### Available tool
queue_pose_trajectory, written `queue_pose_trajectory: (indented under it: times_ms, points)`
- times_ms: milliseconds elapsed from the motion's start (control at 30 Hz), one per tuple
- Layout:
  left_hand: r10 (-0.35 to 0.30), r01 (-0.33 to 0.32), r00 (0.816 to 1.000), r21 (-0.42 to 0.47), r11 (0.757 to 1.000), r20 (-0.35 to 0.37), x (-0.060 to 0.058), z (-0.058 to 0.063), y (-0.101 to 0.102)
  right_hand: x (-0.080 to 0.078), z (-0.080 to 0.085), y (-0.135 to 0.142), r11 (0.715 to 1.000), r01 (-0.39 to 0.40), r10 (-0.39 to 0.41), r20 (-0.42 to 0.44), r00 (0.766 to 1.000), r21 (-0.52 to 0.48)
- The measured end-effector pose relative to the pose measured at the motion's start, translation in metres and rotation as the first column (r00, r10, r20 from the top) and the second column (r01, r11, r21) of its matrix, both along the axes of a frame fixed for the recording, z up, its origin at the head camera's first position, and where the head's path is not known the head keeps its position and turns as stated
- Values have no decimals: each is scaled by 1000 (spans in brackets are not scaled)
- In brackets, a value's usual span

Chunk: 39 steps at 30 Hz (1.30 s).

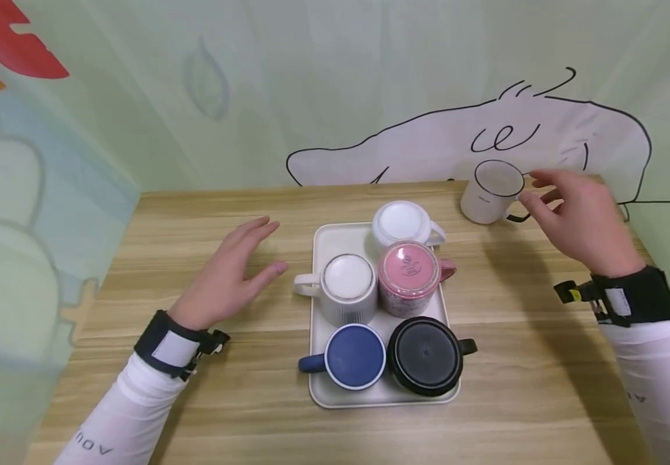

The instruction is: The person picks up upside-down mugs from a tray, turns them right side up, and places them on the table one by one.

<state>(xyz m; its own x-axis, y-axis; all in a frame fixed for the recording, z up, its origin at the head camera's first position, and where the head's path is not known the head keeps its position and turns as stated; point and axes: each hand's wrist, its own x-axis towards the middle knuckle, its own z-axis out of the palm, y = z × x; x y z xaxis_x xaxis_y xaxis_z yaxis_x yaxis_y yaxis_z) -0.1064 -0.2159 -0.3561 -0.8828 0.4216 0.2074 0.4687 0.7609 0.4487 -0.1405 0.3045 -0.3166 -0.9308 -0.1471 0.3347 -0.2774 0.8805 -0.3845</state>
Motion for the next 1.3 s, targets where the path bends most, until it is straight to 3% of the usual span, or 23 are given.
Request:
queue_pose_trajectory:
  times_ms: [267, 633, 967, 1300]
  points:
    - [-62, 63, 997, 22, 998, -55, 5, 8, 8, 19, 13, -23, 996, -79, 81, -50, 995, 35]
    - [-131, 134, 988, 36, 990, -76, 12, 14, 22, 39, 13, -41, 972, -231, 235, -110, 966, 51]
    - [-165, 168, 982, 18, 986, -93, 14, 10, 28, 46, 3, -44, 911, -387, 405, -126, 906, 145]
    - [-201, 202, 979, 17, 979, -45, 13, 2, 38, 53, -20, -41, 867, -463, 490, -149, 859, 184]
